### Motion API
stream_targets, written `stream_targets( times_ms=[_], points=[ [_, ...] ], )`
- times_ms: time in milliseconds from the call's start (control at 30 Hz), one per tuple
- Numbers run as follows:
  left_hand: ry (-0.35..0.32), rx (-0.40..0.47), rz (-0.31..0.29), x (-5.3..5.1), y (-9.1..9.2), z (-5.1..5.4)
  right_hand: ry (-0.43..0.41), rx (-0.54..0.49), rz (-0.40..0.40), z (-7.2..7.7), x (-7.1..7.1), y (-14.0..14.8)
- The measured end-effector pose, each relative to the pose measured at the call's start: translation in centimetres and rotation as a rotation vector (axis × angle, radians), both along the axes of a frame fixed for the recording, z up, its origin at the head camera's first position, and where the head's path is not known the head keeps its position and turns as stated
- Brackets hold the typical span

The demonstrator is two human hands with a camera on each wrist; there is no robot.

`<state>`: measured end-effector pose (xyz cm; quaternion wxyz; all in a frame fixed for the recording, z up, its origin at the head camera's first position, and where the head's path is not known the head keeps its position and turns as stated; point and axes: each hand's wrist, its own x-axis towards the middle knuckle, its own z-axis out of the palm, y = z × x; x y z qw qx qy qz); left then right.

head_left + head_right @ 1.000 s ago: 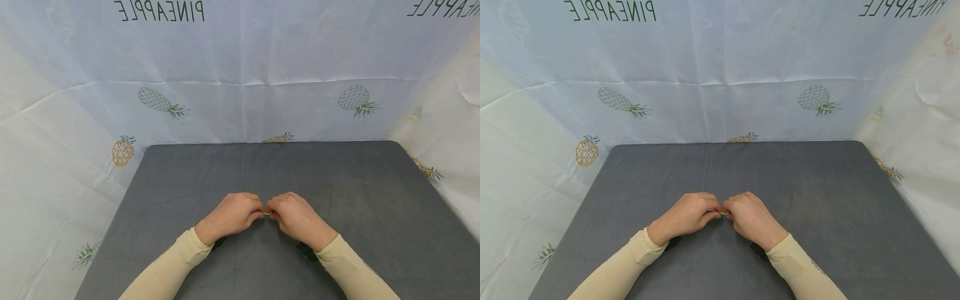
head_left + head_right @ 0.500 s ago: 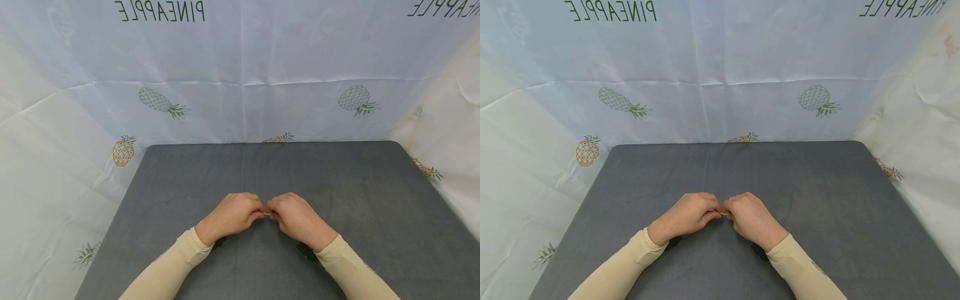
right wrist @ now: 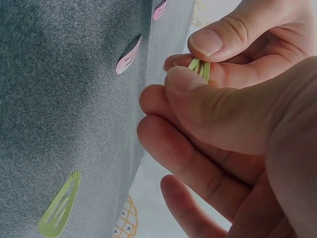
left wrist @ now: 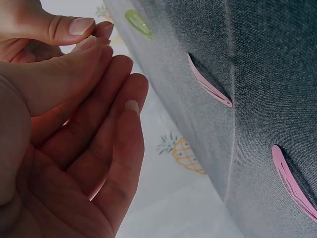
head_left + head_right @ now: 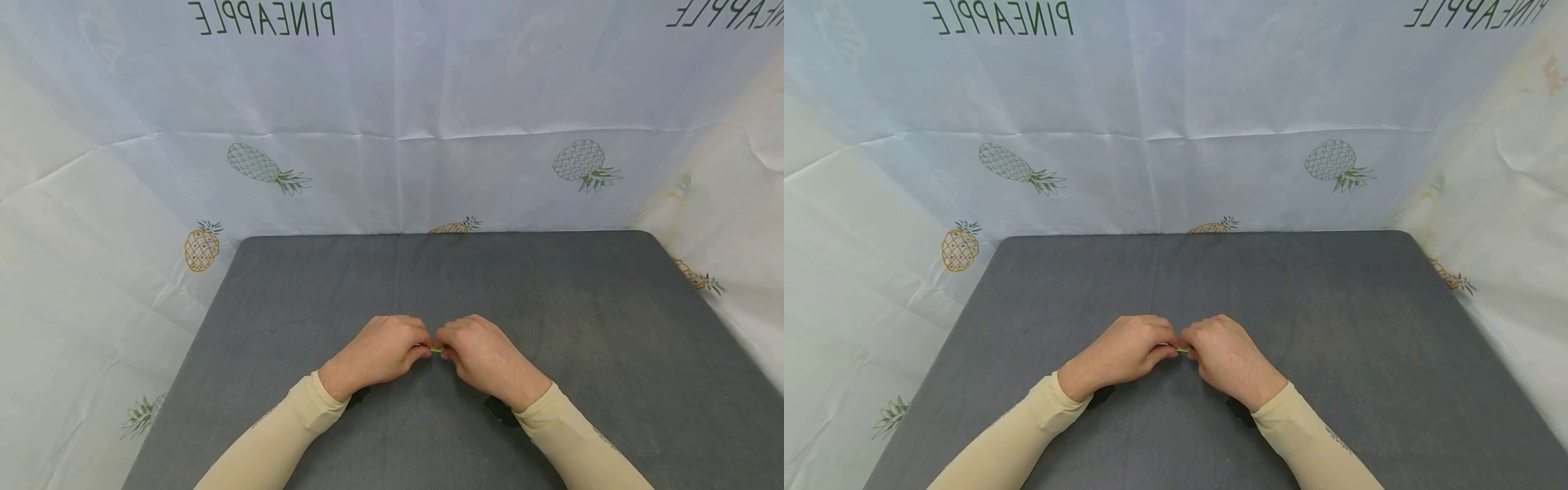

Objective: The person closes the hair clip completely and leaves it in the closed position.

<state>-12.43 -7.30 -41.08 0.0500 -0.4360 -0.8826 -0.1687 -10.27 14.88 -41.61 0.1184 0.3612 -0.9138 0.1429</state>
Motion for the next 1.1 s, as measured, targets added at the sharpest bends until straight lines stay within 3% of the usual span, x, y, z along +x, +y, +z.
stream_targets(
  times_ms=[1100],
  points=[
    [0.016,-0.003,-0.014,0.08,0.09,-0.1,0.013,-0.002,0.019,-0.07,0.05,0.08]
  ],
)
